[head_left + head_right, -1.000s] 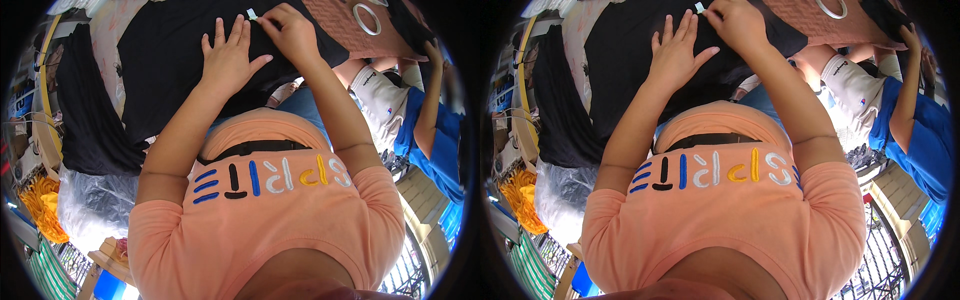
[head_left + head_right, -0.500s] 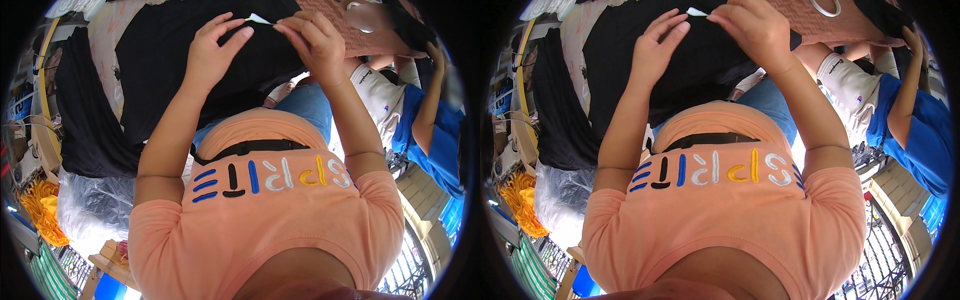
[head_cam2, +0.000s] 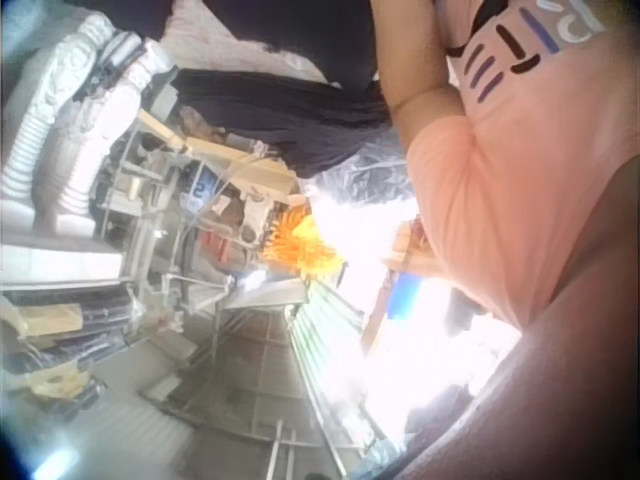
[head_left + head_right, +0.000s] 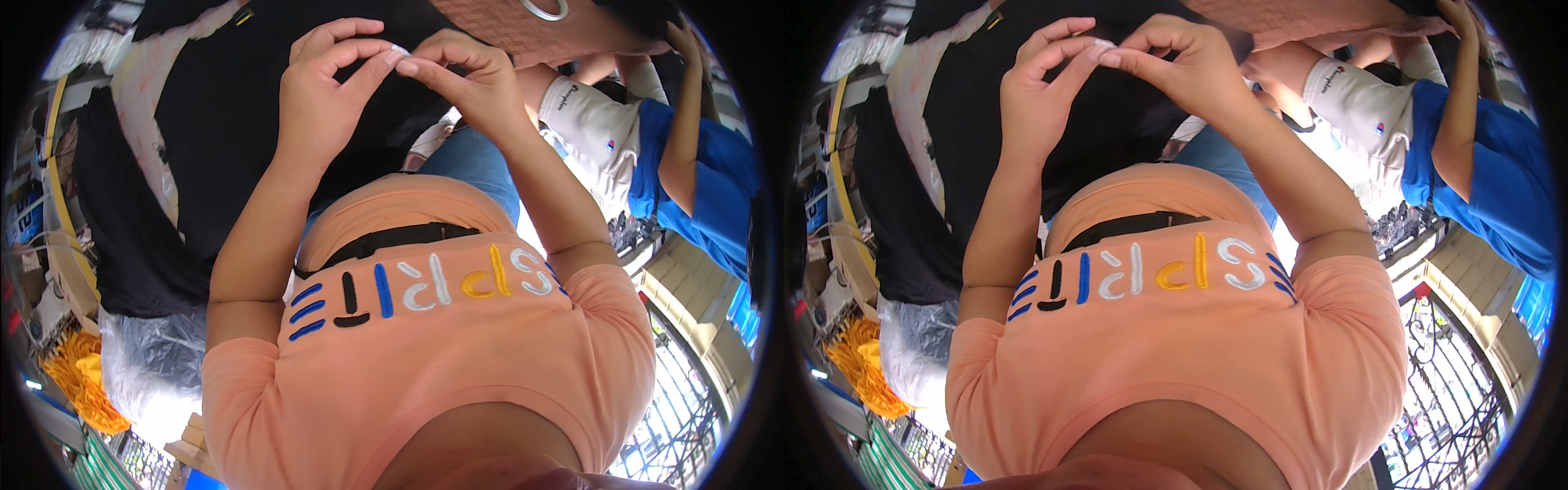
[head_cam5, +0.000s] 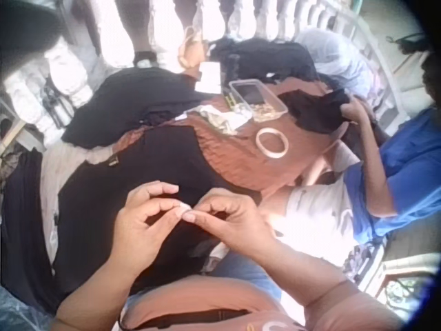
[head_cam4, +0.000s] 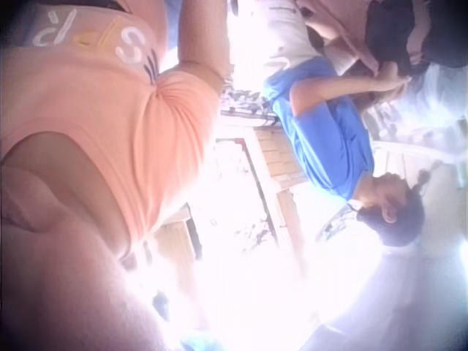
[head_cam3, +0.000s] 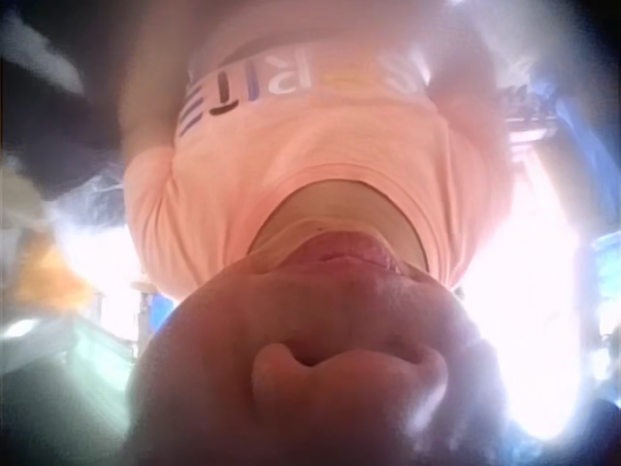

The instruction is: The person threads a tag through a shirt, spreads the shirt on the table, and places it into a clear plastic bag.

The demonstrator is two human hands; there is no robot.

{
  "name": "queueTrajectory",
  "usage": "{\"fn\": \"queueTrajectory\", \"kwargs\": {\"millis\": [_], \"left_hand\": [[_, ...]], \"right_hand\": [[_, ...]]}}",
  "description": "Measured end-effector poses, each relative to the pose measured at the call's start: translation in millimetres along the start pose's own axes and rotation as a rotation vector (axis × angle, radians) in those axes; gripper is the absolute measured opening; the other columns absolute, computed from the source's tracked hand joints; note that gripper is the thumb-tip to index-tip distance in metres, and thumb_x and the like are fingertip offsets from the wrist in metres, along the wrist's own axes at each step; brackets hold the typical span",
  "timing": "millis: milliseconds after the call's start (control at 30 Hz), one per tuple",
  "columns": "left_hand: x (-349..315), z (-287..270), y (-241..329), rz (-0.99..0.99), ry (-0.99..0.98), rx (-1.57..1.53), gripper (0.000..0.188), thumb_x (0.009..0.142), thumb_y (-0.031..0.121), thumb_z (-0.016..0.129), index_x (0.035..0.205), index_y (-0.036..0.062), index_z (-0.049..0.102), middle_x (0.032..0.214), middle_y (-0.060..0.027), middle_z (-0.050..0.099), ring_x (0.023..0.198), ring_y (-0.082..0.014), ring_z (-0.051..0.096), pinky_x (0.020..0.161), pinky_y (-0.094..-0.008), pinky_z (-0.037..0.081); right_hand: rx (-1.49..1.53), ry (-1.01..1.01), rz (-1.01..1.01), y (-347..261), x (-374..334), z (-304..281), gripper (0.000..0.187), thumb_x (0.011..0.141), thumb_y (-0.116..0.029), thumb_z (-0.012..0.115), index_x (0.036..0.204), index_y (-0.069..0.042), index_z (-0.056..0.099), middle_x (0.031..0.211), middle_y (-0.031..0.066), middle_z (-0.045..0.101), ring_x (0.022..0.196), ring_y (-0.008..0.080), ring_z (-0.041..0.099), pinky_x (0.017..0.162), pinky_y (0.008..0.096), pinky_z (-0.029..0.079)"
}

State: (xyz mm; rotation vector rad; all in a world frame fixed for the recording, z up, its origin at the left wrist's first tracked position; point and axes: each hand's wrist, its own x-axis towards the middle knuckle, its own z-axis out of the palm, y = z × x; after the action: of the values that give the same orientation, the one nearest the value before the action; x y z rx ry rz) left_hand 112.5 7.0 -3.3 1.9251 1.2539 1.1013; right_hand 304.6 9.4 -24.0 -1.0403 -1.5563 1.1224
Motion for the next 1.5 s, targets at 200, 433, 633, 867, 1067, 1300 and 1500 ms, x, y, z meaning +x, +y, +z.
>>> {"fn": "queueTrajectory", "kwargs": {"millis": [200, 433, 633, 867, 1067, 1300, 1500], "left_hand": [[8.9, 4.2, 12.8, 0.096, 0.085, 0.099, 0.027, 0.091, 0.014, 0.064, 0.117, 0.0100, 0.068, 0.124, -0.0065, 0.062, 0.117, -0.0172, 0.055, 0.100, -0.0284, 0.039], [11.5, -10.3, 2.8, 0.007, 0.109, 0.122, 0.024, 0.091, 0.017, 0.063, 0.114, 0.0142, 0.070, 0.126, -0.0035, 0.061, 0.120, -0.0166, 0.052, 0.104, -0.0304, 0.036], [15.2, -17.8, -2.4, 0.041, 0.192, 0.070, 0.020, 0.092, 0.014, 0.062, 0.110, 0.0099, 0.071, 0.121, -0.0036, 0.064, 0.117, -0.0148, 0.055, 0.102, -0.0278, 0.038], [20.4, -47.8, -28.5, 0.065, 0.290, 0.055, 0.021, 0.092, 0.010, 0.061, 0.110, 0.0075, 0.071, 0.118, -0.0048, 0.065, 0.114, -0.0144, 0.057, 0.100, -0.0259, 0.039], [10.5, -44.5, -22.4, -0.140, 0.223, 0.107, 0.020, 0.087, 0.010, 0.064, 0.106, 0.0059, 0.070, 0.113, -0.0103, 0.065, 0.110, -0.0237, 0.059, 0.095, -0.0334, 0.045], [-6.2, -35.7, -62.9, -0.032, 0.115, 0.253, 0.022, 0.088, 0.016, 0.064, 0.109, 0.0132, 0.071, 0.117, -0.0044, 0.065, 0.112, -0.0212, 0.058, 0.098, -0.0313, 0.043], [-4.7, -17.4, -79.9, 0.010, 0.010, 0.561, 0.036, 0.087, 0.025, 0.065, 0.122, 0.0166, 0.064, 0.126, -0.0030, 0.060, 0.122, -0.0252, 0.049, 0.103, -0.0379, 0.038]], "right_hand": [[-0.091, 0.173, 0.060, 3.3, -21.6, -61.9, 0.010, 0.089, -0.011, 0.067, 0.091, -0.005, 0.075, 0.080, 0.0004, 0.067, 0.072, 0.0062, 0.059, 0.068, 0.0195, 0.048], [-0.108, 0.597, 0.450, 65.0, -41.6, -164.8, 0.037, 0.085, -0.037, 0.072, 0.091, 0.000, 0.073, 0.081, 0.0030, 0.068, 0.075, 0.0089, 0.056, 0.074, 0.0223, 0.043], [-0.144, 0.481, 0.574, 91.7, -31.8, -167.2, 0.047, 0.077, -0.049, 0.075, 0.082, -0.002, 0.074, 0.075, 0.0017, 0.066, 0.067, 0.0102, 0.053, 0.067, 0.0232, 0.042], [-1.382, -0.001, 0.655, 30.5, 14.2, -191.2, 0.063, 0.073, -0.064, 0.069, 0.087, -0.003, 0.074, 0.077, 0.0114, 0.070, 0.070, 0.0211, 0.066, 0.069, 0.0316, 0.050], [-1.188, -0.039, 0.230, -18.0, 55.8, -156.9, 0.053, 0.081, -0.053, 0.067, 0.092, -0.002, 0.073, 0.078, 0.0142, 0.069, 0.072, 0.0194, 0.066, 0.069, 0.0326, 0.049], [-0.556, -0.300, 0.107, 8.1, 72.0, -33.8, 0.020, 0.088, -0.020, 0.067, 0.100, -0.004, 0.070, 0.080, 0.0064, 0.067, 0.078, 0.0118, 0.063, 0.072, 0.0264, 0.048], [-0.633, -0.171, -0.127, 32.8, 82.3, 37.5, 0.017, 0.086, -0.017, 0.068, 0.098, -0.007, 0.069, 0.089, 0.0057, 0.067, 0.082, 0.0167, 0.066, 0.074, 0.0282, 0.050]]}}
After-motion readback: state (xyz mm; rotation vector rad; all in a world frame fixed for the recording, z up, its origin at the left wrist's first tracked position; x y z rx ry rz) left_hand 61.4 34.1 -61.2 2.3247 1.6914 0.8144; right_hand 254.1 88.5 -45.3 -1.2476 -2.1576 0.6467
